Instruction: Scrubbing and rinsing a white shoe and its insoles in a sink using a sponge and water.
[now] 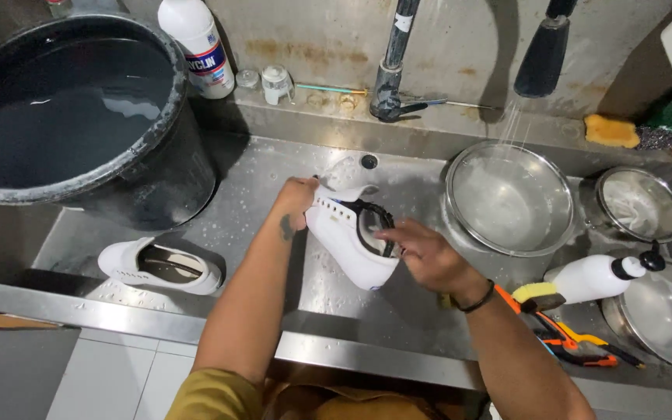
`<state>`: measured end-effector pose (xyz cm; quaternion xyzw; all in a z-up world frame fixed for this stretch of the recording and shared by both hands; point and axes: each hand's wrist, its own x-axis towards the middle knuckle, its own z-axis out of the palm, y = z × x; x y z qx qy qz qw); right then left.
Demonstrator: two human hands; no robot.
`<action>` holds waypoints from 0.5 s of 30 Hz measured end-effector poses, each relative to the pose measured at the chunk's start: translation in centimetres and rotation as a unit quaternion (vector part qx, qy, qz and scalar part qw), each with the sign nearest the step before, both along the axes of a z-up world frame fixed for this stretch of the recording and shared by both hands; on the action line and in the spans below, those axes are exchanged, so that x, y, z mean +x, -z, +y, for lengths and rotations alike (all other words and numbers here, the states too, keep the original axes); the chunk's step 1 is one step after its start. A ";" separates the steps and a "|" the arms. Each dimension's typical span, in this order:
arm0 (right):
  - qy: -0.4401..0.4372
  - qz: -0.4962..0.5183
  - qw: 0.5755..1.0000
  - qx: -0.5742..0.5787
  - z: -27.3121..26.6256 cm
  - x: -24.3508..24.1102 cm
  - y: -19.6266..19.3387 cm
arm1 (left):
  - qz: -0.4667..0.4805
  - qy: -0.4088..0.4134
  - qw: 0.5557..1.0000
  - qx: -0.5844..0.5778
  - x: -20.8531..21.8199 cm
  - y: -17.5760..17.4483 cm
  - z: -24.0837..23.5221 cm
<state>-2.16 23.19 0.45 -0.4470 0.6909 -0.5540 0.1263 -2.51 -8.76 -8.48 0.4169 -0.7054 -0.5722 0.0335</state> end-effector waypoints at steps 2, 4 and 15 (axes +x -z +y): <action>0.044 0.303 0.950 0.065 -0.8 1.7 -3.5 | 0.086 0.243 0.964 -0.061 -1.1 3.4 -1.6; 0.065 0.387 0.918 0.056 -0.5 1.1 -2.1 | 0.149 0.413 0.892 -0.105 -2.8 6.6 -3.6; 0.111 0.408 0.904 -0.062 -0.2 1.0 -1.7 | -0.077 0.267 0.934 0.223 2.9 -6.3 4.9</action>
